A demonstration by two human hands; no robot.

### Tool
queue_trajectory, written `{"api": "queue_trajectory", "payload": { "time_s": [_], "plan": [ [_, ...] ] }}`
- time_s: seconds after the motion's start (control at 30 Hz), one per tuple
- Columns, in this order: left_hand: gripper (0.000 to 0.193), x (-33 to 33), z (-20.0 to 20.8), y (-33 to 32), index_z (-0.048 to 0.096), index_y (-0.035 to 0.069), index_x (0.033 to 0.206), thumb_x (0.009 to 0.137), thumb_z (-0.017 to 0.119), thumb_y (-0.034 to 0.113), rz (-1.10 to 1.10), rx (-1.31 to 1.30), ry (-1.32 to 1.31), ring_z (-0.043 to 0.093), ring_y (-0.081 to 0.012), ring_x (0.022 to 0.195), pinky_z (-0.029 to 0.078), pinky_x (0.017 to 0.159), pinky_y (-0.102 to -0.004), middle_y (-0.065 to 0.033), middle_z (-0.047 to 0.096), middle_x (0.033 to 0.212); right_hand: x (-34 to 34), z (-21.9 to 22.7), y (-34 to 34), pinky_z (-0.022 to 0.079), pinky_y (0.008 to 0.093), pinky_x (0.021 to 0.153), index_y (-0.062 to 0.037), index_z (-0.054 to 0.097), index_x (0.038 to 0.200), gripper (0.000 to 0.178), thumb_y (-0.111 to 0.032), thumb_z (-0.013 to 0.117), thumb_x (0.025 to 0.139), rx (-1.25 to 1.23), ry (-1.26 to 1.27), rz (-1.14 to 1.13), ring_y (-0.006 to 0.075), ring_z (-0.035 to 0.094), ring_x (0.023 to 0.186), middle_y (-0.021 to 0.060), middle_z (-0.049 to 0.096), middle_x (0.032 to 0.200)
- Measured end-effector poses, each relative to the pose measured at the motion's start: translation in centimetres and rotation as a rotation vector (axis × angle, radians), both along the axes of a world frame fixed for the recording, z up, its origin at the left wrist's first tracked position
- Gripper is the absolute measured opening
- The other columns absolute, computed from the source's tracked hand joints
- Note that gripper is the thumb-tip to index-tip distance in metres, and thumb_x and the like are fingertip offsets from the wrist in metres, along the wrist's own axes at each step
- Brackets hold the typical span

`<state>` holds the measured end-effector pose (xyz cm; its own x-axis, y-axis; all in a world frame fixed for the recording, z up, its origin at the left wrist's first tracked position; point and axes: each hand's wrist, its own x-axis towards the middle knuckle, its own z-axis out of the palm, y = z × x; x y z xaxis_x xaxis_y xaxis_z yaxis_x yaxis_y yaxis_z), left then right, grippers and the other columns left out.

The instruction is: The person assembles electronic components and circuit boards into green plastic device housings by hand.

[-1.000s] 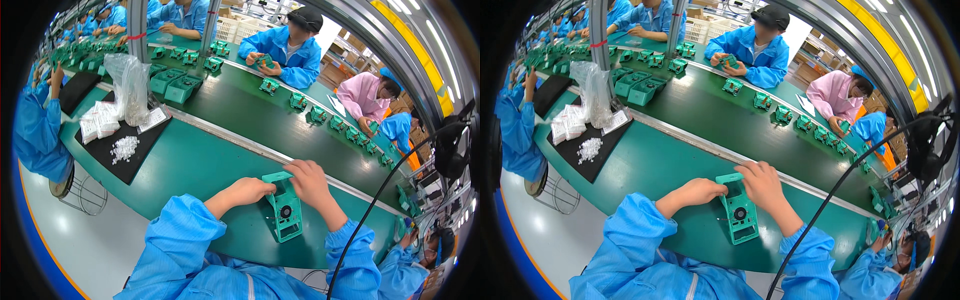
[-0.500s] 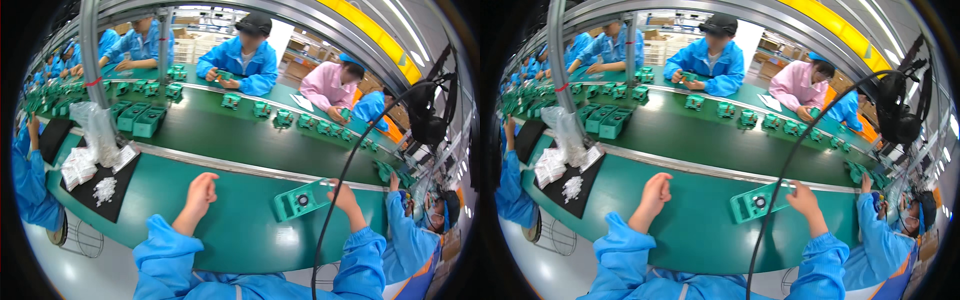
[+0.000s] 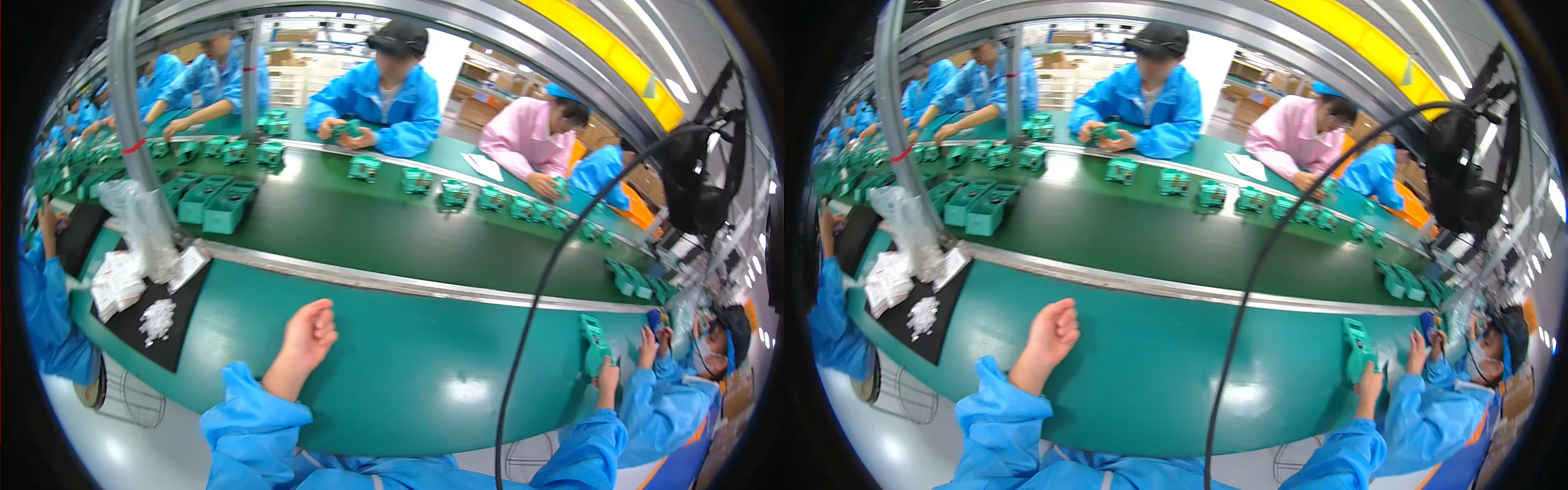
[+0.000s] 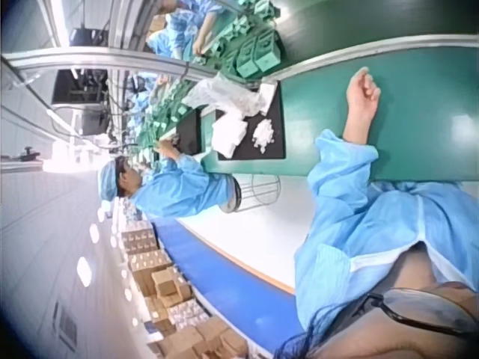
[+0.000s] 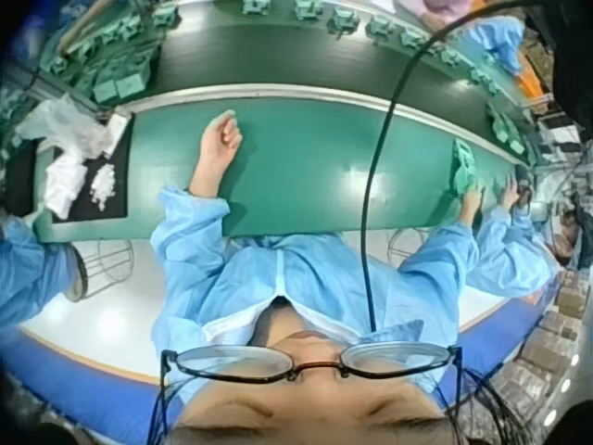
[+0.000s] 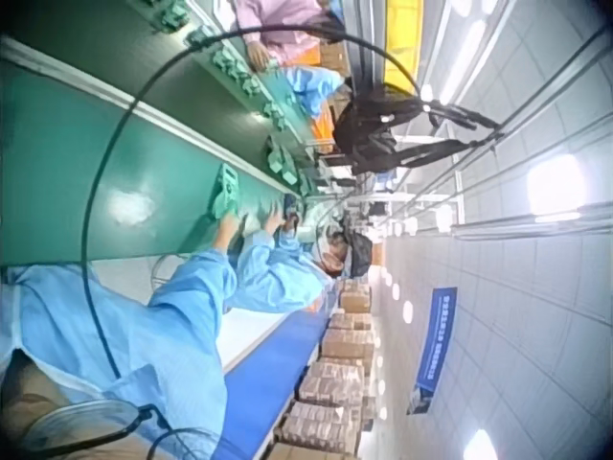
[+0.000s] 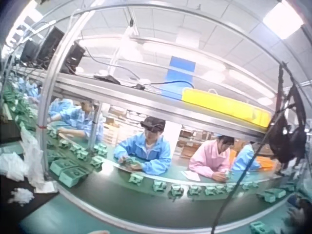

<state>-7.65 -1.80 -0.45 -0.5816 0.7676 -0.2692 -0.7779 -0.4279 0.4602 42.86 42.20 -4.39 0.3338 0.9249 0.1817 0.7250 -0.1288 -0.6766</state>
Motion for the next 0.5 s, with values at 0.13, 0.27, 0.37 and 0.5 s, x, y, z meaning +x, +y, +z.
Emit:
{"api": "queue_trajectory", "payload": {
  "time_s": [0.13, 0.27, 0.37, 0.5],
  "plan": [
    [0.028, 0.7, 0.3, 0.0, 0.042, 0.001, 0.109, 0.085, 0.039, 0.015, -0.108, 0.052, 0.125, 0.027, -0.0061, 0.042, 0.023, 0.037, -0.0199, 0.0031, 0.031, 0.051, -5.1, 3.3, -2.4, 0.047, 0.0360, 0.038, 0.0082, 0.033, 0.116, 0.062, -0.040, 0.048, 0.080, 0.032, -0.162, 0.071, 0.0333, 0.059, 0.057, 0.0249, 0.055, 0.087],
    [0.040, 1.0, 1.2, 0.6, 0.032, 0.008, 0.125, 0.086, 0.036, 0.015, -0.174, 0.110, 0.158, 0.025, -0.0063, 0.042, 0.022, 0.038, -0.0199, 0.0019, 0.030, 0.050, -14.3, 6.7, -8.0, 0.044, 0.0362, 0.051, -0.0084, 0.042, 0.115, 0.043, -0.018, 0.053, 0.074, 0.181, -0.486, 0.349, 0.0284, 0.057, 0.058, 0.0203, 0.057, 0.079],
    [0.045, 1.0, 1.7, 0.1, 0.024, 0.015, 0.131, 0.087, 0.035, 0.015, -0.235, 0.178, 0.197, 0.023, -0.0068, 0.042, 0.021, 0.037, -0.0202, 0.0015, 0.029, 0.049, -26.3, 8.8, -19.2, 0.042, 0.0332, 0.055, -0.0081, 0.058, 0.094, 0.024, -0.010, 0.055, 0.070, 0.206, -0.027, 0.967, 0.0231, 0.054, 0.059, 0.0129, 0.058, 0.070],
    [0.047, 0.5, 1.1, -1.3, 0.016, 0.023, 0.133, 0.089, 0.032, 0.016, -0.338, 0.290, 0.223, 0.022, -0.0068, 0.039, 0.020, 0.037, -0.0204, 0.0019, 0.029, 0.046, -37.0, 8.4, -30.8, 0.043, 0.0250, 0.063, -0.0042, 0.059, 0.090, 0.018, -0.014, 0.059, 0.075, -0.032, 0.301, 1.670, 0.0145, 0.054, 0.073, 0.0056, 0.055, 0.078]
  ]
}}
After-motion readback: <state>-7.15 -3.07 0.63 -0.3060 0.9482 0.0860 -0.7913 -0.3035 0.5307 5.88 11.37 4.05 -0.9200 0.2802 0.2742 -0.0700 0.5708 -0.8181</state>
